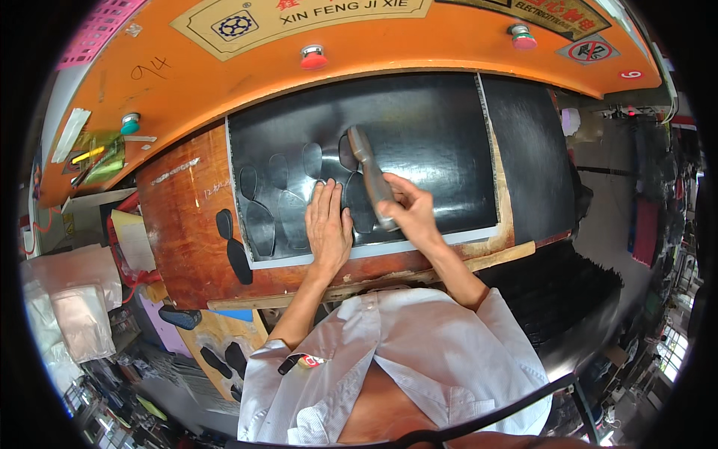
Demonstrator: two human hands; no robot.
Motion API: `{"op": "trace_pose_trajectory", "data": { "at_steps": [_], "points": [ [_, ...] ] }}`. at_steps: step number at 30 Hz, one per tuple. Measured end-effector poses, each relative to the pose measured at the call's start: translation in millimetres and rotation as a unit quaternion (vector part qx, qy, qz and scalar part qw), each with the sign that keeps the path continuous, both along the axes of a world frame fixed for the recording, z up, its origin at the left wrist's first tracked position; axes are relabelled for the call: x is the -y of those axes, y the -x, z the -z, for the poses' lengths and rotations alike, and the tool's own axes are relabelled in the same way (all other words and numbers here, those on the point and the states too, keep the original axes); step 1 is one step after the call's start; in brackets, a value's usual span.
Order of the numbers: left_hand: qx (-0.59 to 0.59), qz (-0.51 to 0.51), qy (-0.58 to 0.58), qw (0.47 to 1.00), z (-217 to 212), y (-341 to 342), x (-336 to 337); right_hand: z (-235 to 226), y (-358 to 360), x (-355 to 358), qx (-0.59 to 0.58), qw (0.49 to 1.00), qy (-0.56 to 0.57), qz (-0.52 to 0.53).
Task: The person places black insoles onto a conveyor belt and presses them into position. They then retrieve a large black sheet of material, lay it over the insoles, and smooth it down. The person continues to arrange additional insoles and press them onto the sheet as it moves along the belt.
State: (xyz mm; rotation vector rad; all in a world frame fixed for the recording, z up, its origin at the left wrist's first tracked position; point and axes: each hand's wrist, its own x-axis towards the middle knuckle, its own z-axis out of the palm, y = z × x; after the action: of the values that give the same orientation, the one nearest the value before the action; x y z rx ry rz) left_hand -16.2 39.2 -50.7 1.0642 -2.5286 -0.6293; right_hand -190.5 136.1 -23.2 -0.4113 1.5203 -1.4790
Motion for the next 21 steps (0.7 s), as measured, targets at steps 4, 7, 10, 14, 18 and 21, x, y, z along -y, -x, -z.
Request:
{"op": "trace_pose_trajectory", "data": {
  "at_steps": [4, 7, 10, 14, 18, 21],
  "points": [
    [-0.010, -0.006, -0.004, 1.000, 1.0, -3.1, -0.6, -11.2, 23.7, -19.7, -0.190, 0.981, -0.030, 0.028],
    [-0.032, -0.009, -0.013, 0.999, -1.5, 0.7, 2.7, -7.9, 16.6, -20.7, -0.502, 0.863, -0.043, 0.030],
    [-0.081, -0.007, -0.032, 0.996, -7.7, -1.5, 3.8, 7.2, -1.4, -9.8, -0.596, 0.799, -0.082, 0.005],
    [-0.166, -0.042, -0.024, 0.985, -8.3, -31.6, -18.6, 24.3, -2.5, 4.2, -0.616, 0.784, -0.068, 0.030],
    [-0.226, -0.042, 0.019, 0.973, 17.2, -62.0, -53.2, 28.6, 15.3, 22.8, -0.629, 0.775, -0.057, 0.034],
    [-0.209, -0.030, 0.039, 0.977, 42.7, -56.5, -55.0, 23.3, 44.2, 35.4, -0.585, 0.810, -0.040, 0.001]
  ]
}}
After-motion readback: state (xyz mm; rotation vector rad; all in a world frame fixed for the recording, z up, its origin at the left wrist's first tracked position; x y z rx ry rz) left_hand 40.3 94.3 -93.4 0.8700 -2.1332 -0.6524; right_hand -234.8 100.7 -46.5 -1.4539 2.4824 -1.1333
